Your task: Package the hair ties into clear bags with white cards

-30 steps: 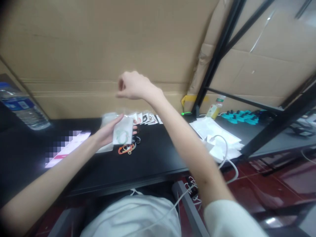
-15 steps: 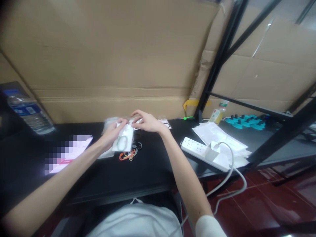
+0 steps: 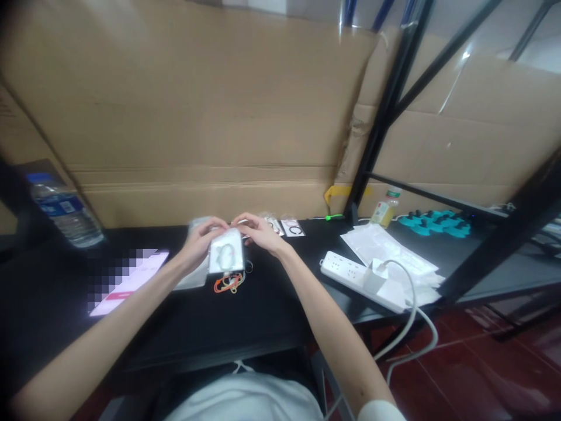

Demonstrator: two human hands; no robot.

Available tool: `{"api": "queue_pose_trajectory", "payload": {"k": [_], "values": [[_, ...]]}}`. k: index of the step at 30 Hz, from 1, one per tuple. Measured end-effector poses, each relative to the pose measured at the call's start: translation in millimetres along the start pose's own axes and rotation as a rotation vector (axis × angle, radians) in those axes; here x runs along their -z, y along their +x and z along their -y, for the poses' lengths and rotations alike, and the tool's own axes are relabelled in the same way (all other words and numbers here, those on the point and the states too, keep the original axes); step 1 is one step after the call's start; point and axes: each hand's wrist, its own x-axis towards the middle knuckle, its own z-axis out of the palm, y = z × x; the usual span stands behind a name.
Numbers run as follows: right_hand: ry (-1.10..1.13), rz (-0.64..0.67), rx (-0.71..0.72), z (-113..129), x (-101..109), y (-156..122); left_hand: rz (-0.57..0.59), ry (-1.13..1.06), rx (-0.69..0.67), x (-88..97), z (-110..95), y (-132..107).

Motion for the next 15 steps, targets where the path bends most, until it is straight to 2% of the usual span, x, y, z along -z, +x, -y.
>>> {"api": "queue_pose_trajectory", "payload": {"k": [4, 8, 12, 15], "values": [[-0.034, -0.048, 0.014, -4.0, 2.4, 1.9, 0.089, 0.062, 0.037, 4.3, -2.2, 0.5], [-0.085, -0.097, 0.032, -11.1, 6.2, 4.5, 0.097, 0.177, 0.045, 5.4, -2.6, 1.4], [-0.096, -0.101, 0.054, -17.6, 6.7, 4.8, 0.111, 0.236, -0.02, 7.8, 3.3, 4.7], [-0.09, -0.079, 0.057, -23.4, 6.6, 5.6, 0.064, 0.292, -0.102, 10.3, 9.1, 8.4]]}}
